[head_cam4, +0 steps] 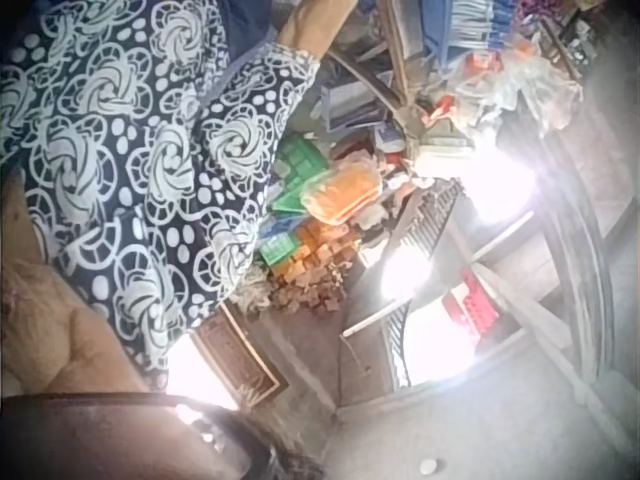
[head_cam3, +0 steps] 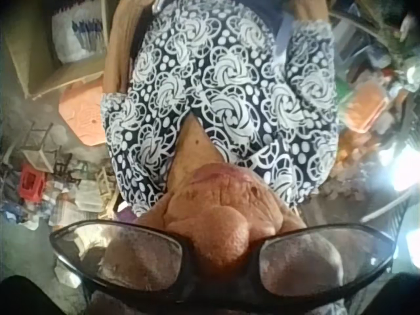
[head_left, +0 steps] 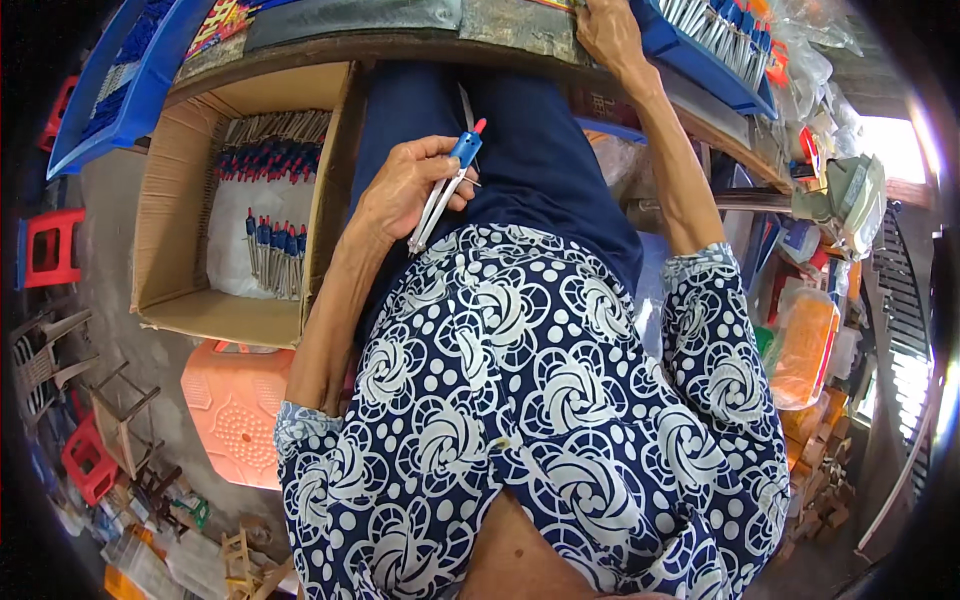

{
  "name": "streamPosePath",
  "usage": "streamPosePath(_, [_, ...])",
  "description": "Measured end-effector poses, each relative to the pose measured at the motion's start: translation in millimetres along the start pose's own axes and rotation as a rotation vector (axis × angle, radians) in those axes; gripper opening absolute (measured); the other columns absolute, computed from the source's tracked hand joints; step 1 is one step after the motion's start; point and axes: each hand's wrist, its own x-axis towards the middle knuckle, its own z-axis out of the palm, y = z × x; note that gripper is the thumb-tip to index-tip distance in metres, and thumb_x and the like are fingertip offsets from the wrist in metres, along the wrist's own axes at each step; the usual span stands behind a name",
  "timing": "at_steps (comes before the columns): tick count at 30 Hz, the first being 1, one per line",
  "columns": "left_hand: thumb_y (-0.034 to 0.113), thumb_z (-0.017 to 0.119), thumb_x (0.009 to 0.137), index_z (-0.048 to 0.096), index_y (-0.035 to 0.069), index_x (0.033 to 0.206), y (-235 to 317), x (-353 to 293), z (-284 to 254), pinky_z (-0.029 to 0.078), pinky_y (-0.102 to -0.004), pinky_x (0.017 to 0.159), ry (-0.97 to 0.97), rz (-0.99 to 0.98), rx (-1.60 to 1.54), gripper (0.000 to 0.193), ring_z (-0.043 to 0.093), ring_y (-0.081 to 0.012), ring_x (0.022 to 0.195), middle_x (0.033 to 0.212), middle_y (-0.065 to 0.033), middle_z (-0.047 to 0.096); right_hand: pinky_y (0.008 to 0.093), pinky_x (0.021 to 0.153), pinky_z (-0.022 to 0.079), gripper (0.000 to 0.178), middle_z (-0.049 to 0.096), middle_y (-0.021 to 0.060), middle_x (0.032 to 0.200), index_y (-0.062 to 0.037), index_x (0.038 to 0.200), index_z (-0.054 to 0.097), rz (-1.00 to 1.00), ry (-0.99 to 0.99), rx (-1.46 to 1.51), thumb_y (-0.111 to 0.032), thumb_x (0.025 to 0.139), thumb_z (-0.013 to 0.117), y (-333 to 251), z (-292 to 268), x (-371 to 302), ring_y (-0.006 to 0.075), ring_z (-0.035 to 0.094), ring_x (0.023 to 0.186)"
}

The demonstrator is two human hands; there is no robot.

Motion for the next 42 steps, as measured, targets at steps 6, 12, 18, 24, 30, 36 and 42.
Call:
streamPosePath(6, [0.004,0.049,0.080,0.041,-0.004,0.116,-0.1,-1.1,-5.1,0.051,-0.0259,0.057,-0.041,-0.012,-0.005,0.038,0.059,-0.0185,0.065,0.082,-0.0166,0.059,0.0384,0.083,0.041,0.035,0.051,0.0200,0.098,-0.0042,0.110,0.053,-0.390,0.110,0.293,-0.005,0.074,0.053,-64.6,-49.0,-48.4,0.0324,0.051,0.094])
streamPosePath(12, [0.002,0.048,0.078,0.031,-0.007,0.122,2.9,-8.4,9.9,0.049,-0.0247,0.048,-0.044,-0.029,0.130,0.048,0.058,-0.0176,0.055,0.077,-0.0197,0.058,0.0354,0.089,0.038,0.039,0.048,0.0155,0.110,-0.0030,0.112,0.049,-0.474,-0.491,0.712,-0.005,0.074,0.060,-118.1,-57.2,-132.3,0.0305,0.046,0.105])
streamPosePath(18, [0.005,0.050,0.078,0.031,-0.004,0.124,0.4,-16.4,13.2,0.045,-0.0214,0.048,-0.124,-0.104,0.288,0.050,0.055,-0.0132,0.055,0.075,-0.0142,0.058,0.0375,0.074,0.043,0.029,0.052,0.0170,0.092,0.0005,0.100,0.049,-0.392,-0.434,0.786,-0.007,0.074,0.060,-119.8,-44.9,-157.9,0.0340,0.052,0.087])
streamPosePath(24, [0.014,0.057,0.075,0.045,0.001,0.112,-10.5,-20.6,24.3,0.046,-0.0312,0.062,0.005,0.141,0.837,0.041,0.059,-0.0226,0.070,0.086,-0.0156,0.059,0.0376,0.069,0.042,0.025,0.051,0.0168,0.084,0.0011,0.098,0.049,-0.266,-0.349,0.766,-0.005,0.075,0.058,-116.5,-43.7,-170.2,0.0338,0.051,0.078])
streamPosePath(30, [0.017,0.054,0.068,0.054,-0.001,0.090,-20.4,-17.8,36.1,0.045,-0.0383,0.068,0.192,0.278,1.113,0.029,0.059,-0.0353,0.072,0.074,-0.0222,0.059,0.0375,0.068,0.042,0.025,0.051,0.0171,0.083,0.0013,0.098,0.049,-0.236,-0.356,0.751,-0.005,0.076,0.058,-119.2,-45.2,-172.8,0.0338,0.051,0.078])
streamPosePath(36, [0.014,0.059,0.065,0.055,-0.005,0.084,-26.6,-17.2,29.8,0.042,-0.0277,0.058,0.148,0.301,1.040,0.027,0.052,-0.0142,0.062,0.070,-0.0124,0.058,0.0370,0.067,0.042,0.026,0.050,0.0166,0.081,0.0010,0.098,0.049,-0.277,-0.420,0.758,-0.006,0.075,0.059,-115.2,-50.6,-175.7,0.0329,0.051,0.076])
streamPosePath(42, [0.012,0.059,0.063,0.056,-0.004,0.080,-35.5,-15.0,32.8,0.041,-0.0243,0.056,0.138,0.278,0.948,0.024,0.050,-0.0101,0.060,0.067,-0.0092,0.058,0.0360,0.061,0.042,0.026,0.051,0.0143,0.075,0.0007,0.096,0.051,-0.334,-0.345,0.702,-0.007,0.074,0.061,-110.2,-54.2,-181.1,0.0313,0.052,0.069])
